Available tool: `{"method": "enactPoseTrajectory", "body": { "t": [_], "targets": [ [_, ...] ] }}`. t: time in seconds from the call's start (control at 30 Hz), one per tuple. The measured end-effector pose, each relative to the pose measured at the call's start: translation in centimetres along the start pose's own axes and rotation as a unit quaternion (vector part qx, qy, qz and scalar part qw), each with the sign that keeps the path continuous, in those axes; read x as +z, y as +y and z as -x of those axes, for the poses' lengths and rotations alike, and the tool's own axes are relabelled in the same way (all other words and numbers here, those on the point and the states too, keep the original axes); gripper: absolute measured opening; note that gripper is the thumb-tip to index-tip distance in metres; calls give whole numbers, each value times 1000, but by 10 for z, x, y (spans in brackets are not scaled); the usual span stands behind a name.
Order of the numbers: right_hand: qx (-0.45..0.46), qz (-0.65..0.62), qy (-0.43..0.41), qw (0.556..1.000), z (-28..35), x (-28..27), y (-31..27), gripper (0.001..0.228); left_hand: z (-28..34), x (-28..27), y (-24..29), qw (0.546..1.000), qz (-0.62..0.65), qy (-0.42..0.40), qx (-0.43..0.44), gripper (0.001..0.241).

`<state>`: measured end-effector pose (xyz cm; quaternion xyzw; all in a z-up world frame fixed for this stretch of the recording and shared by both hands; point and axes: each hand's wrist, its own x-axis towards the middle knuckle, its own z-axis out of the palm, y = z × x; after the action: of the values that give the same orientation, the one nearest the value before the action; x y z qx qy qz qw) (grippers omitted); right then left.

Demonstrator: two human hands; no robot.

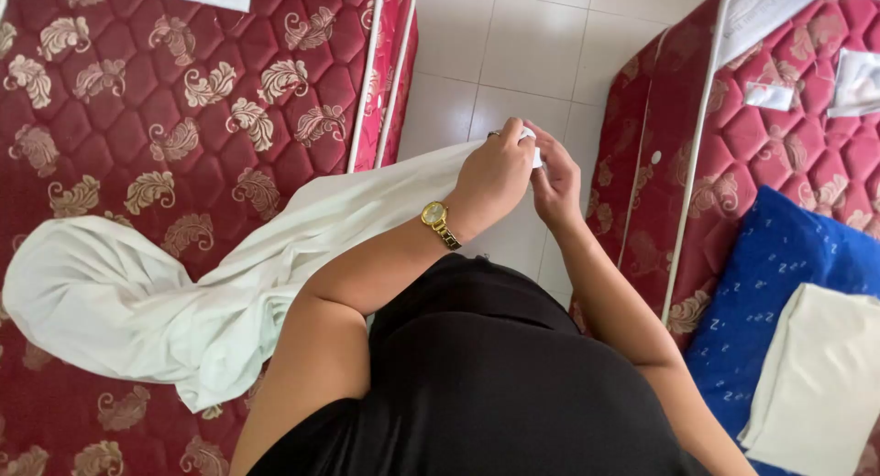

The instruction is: The person folds a white pillowcase and places it on a stack of linens. They then insert a blue pillow into a white pillowcase, fold the case, and place it on the bed. Finally, they fold a white bedsheet and place it on a mattress.

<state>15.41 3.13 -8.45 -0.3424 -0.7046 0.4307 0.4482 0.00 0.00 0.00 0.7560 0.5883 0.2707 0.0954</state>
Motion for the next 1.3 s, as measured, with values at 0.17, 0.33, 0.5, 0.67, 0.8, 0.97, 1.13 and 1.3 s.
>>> {"method": "enactPoseTrajectory", "body": {
  "t": [0.17,0.33,0.5,0.67,0.8,0.97,1.13,1.3],
  "targets": [
    [-19,-75,-100,992,-43,4,9,37,-11,-12,-14,999,-14,15,-27,16],
    [-21,-38,-109,993,-112,29,-6,37,-18,-12,-81,980,-134,110,-95,18],
    [-173,138,-57,974,-188,64,-1,40,-13,-57,-154,946,-160,195,-202,28],
    [-233,166,-37,957,-277,83,-31,56,9,-133,-188,889,-230,269,-289,10],
    [-281,166,4,945,-342,102,-29,65,38,-171,-209,839,-279,298,-359,7],
    [-313,117,15,943,-413,138,21,60,85,-172,-247,782,-295,292,-465,4],
    [-257,-158,-17,953,-476,182,76,39,159,-166,-266,698,-305,387,-520,66],
    [-111,-222,17,969,-652,206,304,34,204,-155,-290,606,-319,435,-584,66]
  ]
}}
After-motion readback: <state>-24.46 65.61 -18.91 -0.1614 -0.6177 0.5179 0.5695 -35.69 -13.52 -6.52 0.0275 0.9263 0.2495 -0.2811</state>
